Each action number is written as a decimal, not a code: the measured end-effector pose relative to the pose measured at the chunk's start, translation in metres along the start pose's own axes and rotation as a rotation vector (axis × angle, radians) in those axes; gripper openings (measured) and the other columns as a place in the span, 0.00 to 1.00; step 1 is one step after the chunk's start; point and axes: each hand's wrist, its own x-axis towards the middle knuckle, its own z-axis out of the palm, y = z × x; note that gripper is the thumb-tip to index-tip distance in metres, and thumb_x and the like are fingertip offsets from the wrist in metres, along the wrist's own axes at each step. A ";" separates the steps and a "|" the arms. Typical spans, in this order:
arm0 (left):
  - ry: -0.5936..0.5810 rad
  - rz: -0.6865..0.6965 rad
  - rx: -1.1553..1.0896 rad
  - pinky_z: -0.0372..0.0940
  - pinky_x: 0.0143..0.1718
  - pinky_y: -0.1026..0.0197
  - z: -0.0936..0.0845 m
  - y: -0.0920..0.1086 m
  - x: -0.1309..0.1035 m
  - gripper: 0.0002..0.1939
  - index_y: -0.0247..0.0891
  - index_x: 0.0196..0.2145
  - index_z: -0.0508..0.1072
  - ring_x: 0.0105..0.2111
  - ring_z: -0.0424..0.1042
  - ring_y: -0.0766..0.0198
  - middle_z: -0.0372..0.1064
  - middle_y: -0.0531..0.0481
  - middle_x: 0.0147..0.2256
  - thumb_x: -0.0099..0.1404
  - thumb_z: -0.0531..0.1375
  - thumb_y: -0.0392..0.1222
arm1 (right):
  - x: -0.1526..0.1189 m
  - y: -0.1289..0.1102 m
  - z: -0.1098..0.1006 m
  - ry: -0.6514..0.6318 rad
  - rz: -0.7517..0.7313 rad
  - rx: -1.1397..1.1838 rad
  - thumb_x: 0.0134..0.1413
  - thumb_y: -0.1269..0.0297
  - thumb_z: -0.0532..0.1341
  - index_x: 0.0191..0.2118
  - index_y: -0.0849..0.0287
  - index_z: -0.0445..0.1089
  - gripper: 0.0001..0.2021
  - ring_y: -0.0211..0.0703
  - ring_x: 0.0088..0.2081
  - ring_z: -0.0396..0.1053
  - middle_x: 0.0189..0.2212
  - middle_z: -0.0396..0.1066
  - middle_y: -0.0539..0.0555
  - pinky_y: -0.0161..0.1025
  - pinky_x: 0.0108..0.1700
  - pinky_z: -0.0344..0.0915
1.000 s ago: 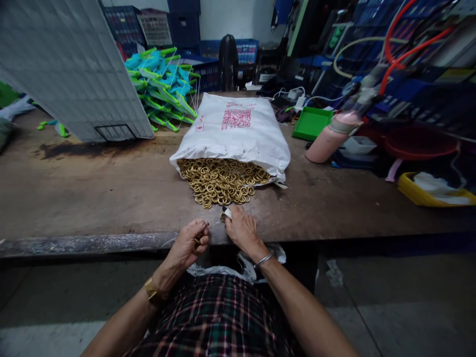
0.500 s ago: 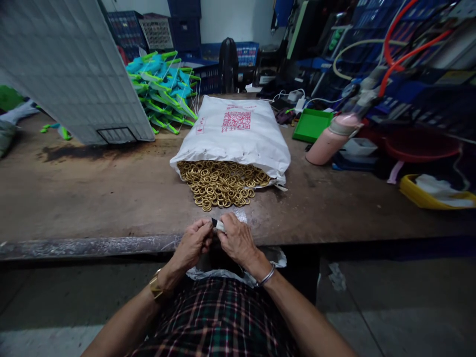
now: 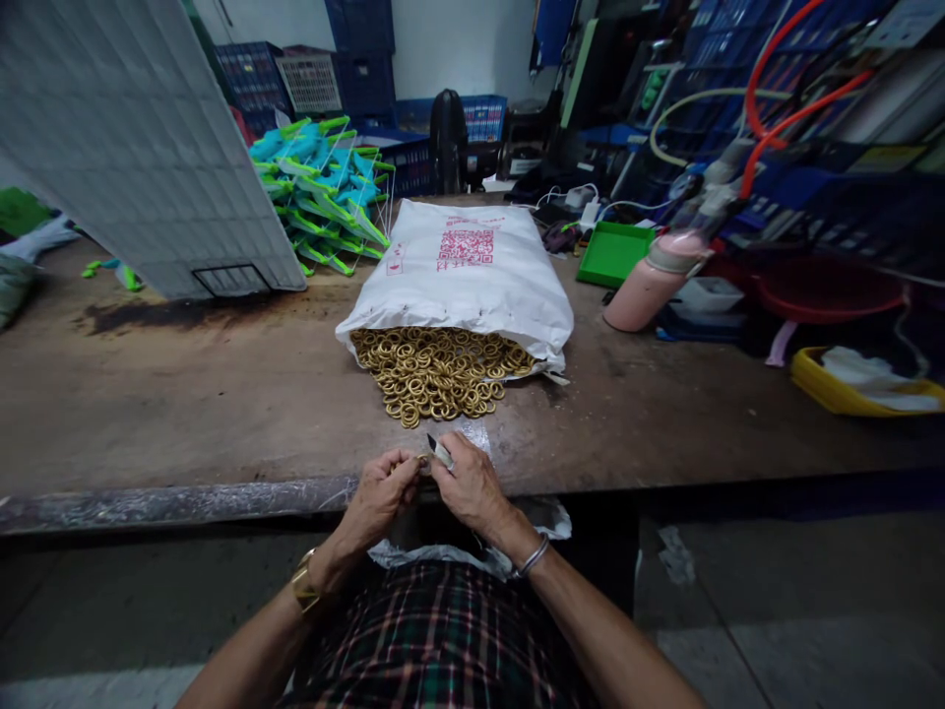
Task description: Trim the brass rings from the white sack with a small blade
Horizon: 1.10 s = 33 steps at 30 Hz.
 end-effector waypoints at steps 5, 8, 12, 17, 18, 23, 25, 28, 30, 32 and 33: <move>0.067 0.152 0.103 0.49 0.20 0.69 0.000 -0.006 0.000 0.10 0.35 0.23 0.64 0.18 0.51 0.73 0.53 0.59 0.17 0.57 0.55 0.44 | 0.004 -0.009 -0.005 -0.059 0.188 0.239 0.53 0.60 0.50 0.25 0.58 0.60 0.10 0.34 0.23 0.55 0.19 0.57 0.45 0.32 0.27 0.52; 0.040 0.222 0.108 0.49 0.20 0.69 -0.001 -0.009 0.000 0.11 0.35 0.25 0.66 0.18 0.51 0.73 0.54 0.58 0.18 0.59 0.54 0.45 | 0.006 -0.010 -0.004 -0.143 0.269 0.338 0.53 0.57 0.49 0.20 0.58 0.58 0.15 0.34 0.22 0.55 0.16 0.56 0.45 0.32 0.26 0.51; -0.026 0.155 0.064 0.49 0.18 0.69 -0.002 -0.007 -0.003 0.12 0.34 0.27 0.66 0.17 0.51 0.74 0.54 0.59 0.17 0.59 0.54 0.47 | 0.006 -0.010 0.001 -0.150 0.312 0.394 0.53 0.56 0.50 0.20 0.58 0.58 0.16 0.33 0.21 0.52 0.15 0.54 0.44 0.32 0.24 0.50; -0.086 -0.033 -0.060 0.47 0.14 0.71 -0.004 -0.003 -0.005 0.14 0.37 0.29 0.63 0.14 0.51 0.75 0.55 0.60 0.18 0.56 0.55 0.51 | 0.008 -0.009 0.005 -0.094 0.248 0.332 0.49 0.59 0.52 0.20 0.58 0.57 0.12 0.33 0.23 0.52 0.18 0.54 0.44 0.32 0.26 0.49; -0.094 -0.047 -0.074 0.46 0.14 0.71 -0.004 -0.003 -0.005 0.14 0.37 0.28 0.62 0.14 0.51 0.76 0.55 0.60 0.18 0.56 0.55 0.51 | 0.008 -0.009 0.005 -0.088 0.233 0.319 0.49 0.60 0.52 0.20 0.58 0.57 0.11 0.33 0.23 0.52 0.18 0.53 0.44 0.32 0.26 0.49; -0.113 -0.057 -0.107 0.46 0.12 0.72 -0.005 -0.005 -0.006 0.13 0.37 0.27 0.61 0.13 0.51 0.76 0.55 0.60 0.17 0.56 0.55 0.50 | 0.009 -0.008 0.007 -0.089 0.201 0.305 0.50 0.60 0.51 0.20 0.58 0.56 0.12 0.33 0.23 0.51 0.18 0.52 0.44 0.32 0.26 0.49; -0.128 -0.065 -0.131 0.45 0.12 0.72 -0.007 -0.006 -0.006 0.13 0.37 0.27 0.61 0.13 0.51 0.76 0.55 0.60 0.17 0.56 0.56 0.50 | 0.010 -0.008 0.007 -0.095 0.209 0.320 0.50 0.60 0.50 0.20 0.58 0.56 0.12 0.33 0.23 0.51 0.18 0.52 0.44 0.33 0.26 0.49; -0.157 -0.074 -0.194 0.44 0.11 0.73 -0.009 -0.008 -0.005 0.13 0.37 0.28 0.61 0.13 0.51 0.77 0.56 0.60 0.18 0.56 0.56 0.50 | 0.010 -0.008 0.007 -0.106 0.219 0.335 0.50 0.60 0.50 0.20 0.58 0.57 0.12 0.34 0.23 0.52 0.18 0.53 0.45 0.33 0.27 0.50; -0.164 -0.084 -0.223 0.43 0.11 0.73 -0.010 -0.008 -0.004 0.14 0.37 0.28 0.61 0.13 0.52 0.77 0.57 0.59 0.19 0.56 0.57 0.51 | 0.010 -0.009 0.006 -0.106 0.220 0.339 0.50 0.60 0.50 0.20 0.58 0.58 0.12 0.34 0.23 0.53 0.18 0.54 0.45 0.33 0.27 0.50; -0.163 -0.089 -0.231 0.43 0.11 0.73 -0.010 -0.008 -0.004 0.14 0.37 0.28 0.61 0.13 0.52 0.77 0.57 0.59 0.19 0.55 0.57 0.52 | 0.010 -0.010 0.006 -0.104 0.218 0.346 0.50 0.60 0.51 0.20 0.58 0.58 0.12 0.34 0.23 0.53 0.17 0.55 0.45 0.33 0.26 0.51; -0.161 -0.090 -0.231 0.43 0.11 0.73 -0.010 -0.008 -0.005 0.15 0.37 0.28 0.61 0.13 0.52 0.77 0.57 0.59 0.19 0.55 0.57 0.52 | 0.010 -0.010 0.006 -0.102 0.217 0.350 0.50 0.61 0.51 0.20 0.58 0.57 0.12 0.34 0.23 0.54 0.17 0.55 0.45 0.32 0.26 0.51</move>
